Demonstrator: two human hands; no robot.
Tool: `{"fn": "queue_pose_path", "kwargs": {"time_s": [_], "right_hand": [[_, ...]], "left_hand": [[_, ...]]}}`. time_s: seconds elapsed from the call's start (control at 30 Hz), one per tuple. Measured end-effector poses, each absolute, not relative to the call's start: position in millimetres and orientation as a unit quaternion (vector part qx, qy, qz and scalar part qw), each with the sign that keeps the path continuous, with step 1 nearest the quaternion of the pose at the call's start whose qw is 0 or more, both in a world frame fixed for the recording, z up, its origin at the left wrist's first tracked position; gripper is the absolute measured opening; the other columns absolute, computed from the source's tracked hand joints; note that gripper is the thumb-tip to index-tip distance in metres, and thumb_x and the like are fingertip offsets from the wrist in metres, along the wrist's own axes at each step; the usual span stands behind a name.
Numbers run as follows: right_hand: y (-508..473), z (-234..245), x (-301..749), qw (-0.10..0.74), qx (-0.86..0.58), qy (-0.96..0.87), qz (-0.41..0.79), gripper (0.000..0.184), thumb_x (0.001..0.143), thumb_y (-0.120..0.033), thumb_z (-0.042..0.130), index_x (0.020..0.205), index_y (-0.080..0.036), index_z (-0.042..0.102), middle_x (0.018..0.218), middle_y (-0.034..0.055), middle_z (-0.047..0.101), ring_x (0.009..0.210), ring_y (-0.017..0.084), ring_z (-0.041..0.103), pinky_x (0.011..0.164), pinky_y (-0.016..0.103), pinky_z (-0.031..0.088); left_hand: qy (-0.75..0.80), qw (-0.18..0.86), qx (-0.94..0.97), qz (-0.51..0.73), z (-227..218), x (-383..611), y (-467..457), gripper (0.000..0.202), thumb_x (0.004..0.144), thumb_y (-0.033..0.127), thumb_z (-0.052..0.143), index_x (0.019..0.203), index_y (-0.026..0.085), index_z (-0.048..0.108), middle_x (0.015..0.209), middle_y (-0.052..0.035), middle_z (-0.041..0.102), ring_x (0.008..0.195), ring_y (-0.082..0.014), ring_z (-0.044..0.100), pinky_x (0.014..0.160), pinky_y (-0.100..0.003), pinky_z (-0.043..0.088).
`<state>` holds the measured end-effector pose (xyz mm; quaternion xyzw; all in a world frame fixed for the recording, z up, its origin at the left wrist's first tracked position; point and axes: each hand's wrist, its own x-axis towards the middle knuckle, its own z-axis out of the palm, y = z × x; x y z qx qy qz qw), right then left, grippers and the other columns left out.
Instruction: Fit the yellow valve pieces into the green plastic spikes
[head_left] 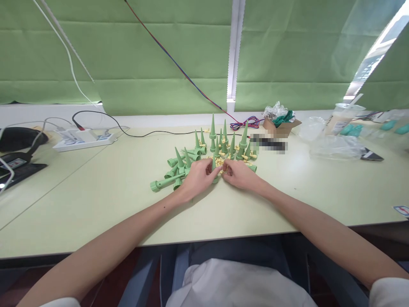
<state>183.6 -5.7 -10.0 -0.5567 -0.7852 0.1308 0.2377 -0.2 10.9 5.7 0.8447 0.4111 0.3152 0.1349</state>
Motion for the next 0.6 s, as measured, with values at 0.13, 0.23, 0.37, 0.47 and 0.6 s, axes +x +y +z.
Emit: {"fn": "queue_pose_path", "kwargs": {"time_s": [0.13,0.23,0.37,0.47,0.6], "right_hand": [[-5.3,-12.3,183.8,0.244,-0.553,-0.784,0.142,0.012,0.081,-0.018,0.054,0.093,-0.019,0.054,0.077,0.001,0.068,0.066,0.017,0.058,0.06,0.026,0.035],[-4.6,-13.7,184.3,0.249,-0.545,-0.787,0.148,0.021,0.081,-0.016,0.053,0.102,-0.019,0.054,0.077,0.0005,0.069,0.068,0.017,0.06,0.061,0.026,0.036],[-4.0,-14.3,184.8,0.246,-0.527,-0.8,0.148,0.025,0.082,-0.013,0.051,0.106,-0.019,0.055,0.074,-0.0001,0.068,0.07,0.018,0.06,0.064,0.027,0.037],[-3.6,-14.9,184.6,0.24,-0.527,-0.802,0.145,0.02,0.082,-0.014,0.051,0.1,-0.019,0.057,0.073,0.0003,0.068,0.068,0.017,0.059,0.063,0.027,0.036],[-2.6,-16.3,184.2,0.24,-0.533,-0.799,0.139,0.014,0.082,-0.015,0.052,0.094,-0.019,0.057,0.073,0.0006,0.067,0.066,0.016,0.057,0.061,0.026,0.035]], "left_hand": [[0.42,0.133,0.842,0.311,6.7,-0.3,10.2,0.04,0.091,0.042,0.053,0.063,0.019,0.037,0.06,0.0012,0.049,0.056,-0.013,0.042,0.056,-0.027,0.031],[0.426,0.129,0.838,0.314,7.3,-0.1,9.7,0.039,0.09,0.04,0.055,0.063,0.02,0.036,0.058,0.0018,0.047,0.055,-0.0127,0.04,0.055,-0.027,0.03],[0.428,0.118,0.836,0.323,6.4,-0.3,10.8,0.037,0.088,0.032,0.056,0.061,0.02,0.033,0.054,0.0034,0.042,0.052,-0.0117,0.036,0.055,-0.028,0.029],[0.43,0.105,0.835,0.326,5.2,-1.4,11.7,0.038,0.087,0.029,0.055,0.061,0.02,0.029,0.053,0.0042,0.038,0.052,-0.0113,0.034,0.054,-0.028,0.027],[0.441,0.087,0.833,0.321,5.9,-3.0,11.6,0.038,0.087,0.027,0.053,0.061,0.021,0.026,0.052,0.0046,0.034,0.05,-0.0112,0.03,0.053,-0.029,0.025]]}}
